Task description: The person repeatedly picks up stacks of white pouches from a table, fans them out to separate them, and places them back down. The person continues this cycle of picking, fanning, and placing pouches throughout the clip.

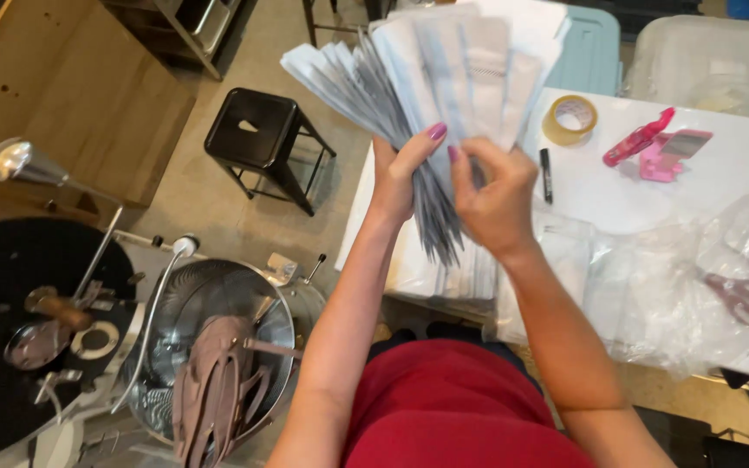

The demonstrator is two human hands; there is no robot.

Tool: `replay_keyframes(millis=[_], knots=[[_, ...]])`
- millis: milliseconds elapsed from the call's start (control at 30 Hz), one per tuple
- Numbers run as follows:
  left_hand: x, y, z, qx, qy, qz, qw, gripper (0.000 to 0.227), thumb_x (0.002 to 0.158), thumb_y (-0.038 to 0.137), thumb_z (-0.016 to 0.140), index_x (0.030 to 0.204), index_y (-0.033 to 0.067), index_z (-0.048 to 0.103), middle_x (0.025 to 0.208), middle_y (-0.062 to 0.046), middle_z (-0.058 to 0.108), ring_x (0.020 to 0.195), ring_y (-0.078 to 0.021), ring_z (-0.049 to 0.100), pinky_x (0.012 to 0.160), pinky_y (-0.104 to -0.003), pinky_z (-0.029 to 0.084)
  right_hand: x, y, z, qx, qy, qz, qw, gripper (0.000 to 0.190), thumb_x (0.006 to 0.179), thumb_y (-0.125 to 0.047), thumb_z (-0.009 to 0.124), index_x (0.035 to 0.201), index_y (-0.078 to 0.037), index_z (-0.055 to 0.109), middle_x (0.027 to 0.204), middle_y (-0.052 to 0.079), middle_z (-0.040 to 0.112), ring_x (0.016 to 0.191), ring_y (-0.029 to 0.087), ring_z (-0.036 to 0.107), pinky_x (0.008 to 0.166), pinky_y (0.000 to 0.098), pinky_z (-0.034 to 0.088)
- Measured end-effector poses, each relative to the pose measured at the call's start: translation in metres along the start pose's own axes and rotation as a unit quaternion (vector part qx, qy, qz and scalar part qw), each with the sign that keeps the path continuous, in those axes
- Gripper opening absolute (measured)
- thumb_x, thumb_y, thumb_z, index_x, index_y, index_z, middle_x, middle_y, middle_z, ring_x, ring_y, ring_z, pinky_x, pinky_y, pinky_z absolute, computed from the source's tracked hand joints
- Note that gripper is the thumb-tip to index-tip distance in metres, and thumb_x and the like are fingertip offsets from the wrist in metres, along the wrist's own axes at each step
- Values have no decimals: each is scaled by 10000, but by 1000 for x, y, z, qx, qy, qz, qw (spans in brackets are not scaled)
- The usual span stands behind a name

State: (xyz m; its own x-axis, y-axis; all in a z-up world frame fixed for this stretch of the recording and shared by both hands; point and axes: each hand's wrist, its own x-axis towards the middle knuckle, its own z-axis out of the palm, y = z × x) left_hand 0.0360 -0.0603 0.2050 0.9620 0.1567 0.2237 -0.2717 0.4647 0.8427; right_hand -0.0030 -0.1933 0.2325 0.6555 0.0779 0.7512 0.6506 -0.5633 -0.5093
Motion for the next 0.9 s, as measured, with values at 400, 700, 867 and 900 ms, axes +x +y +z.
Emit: replay_keyframes(millis=[400, 700, 867, 900], knots=[[-17, 4, -71, -86, 63, 11, 994, 765, 801, 255, 849, 1401, -5, 451, 1290, -182, 530, 1181, -252, 509, 1019, -525, 424, -24, -51, 36, 223, 4, 130, 966, 201, 1066, -136, 725, 890, -67, 657, 804, 11, 643, 951, 69, 485, 938, 335, 500], [-55, 30, -87, -227, 57, -24, 972, 458, 861, 171, 695, 1262, -32, 609, 1160, -154, 687, 1059, -278, 668, 956, -407, 535, -30, -82, 48, 135, -115, 78, 981, 530, 975, 107, 431, 1492, -6, 448, 1548, 203, 491, 1491, 333, 445, 1296, 413, 311], [-40, -61, -122, -149, 161, -17, 975, 642, 819, 243, 840, 1356, 44, 550, 1237, -126, 559, 1125, -206, 522, 1004, -498, 436, -42, -49, 63, 93, -98, 36, 990, 311, 1044, 58, 502, 1166, -111, 731, 1097, 61, 731, 1031, 303, 702, 976, 437, 513], [-42, -59, -119, -148, 164, -15, 975, 642, 819, 243, 840, 1356, 44, 550, 1237, -126, 559, 1125, -206, 522, 1004, -498, 436, -43, -44, 64, 96, -100, 36, 990, 311, 1044, 58, 502, 1166, -111, 731, 1097, 61, 731, 1031, 303, 702, 976, 437, 513]])
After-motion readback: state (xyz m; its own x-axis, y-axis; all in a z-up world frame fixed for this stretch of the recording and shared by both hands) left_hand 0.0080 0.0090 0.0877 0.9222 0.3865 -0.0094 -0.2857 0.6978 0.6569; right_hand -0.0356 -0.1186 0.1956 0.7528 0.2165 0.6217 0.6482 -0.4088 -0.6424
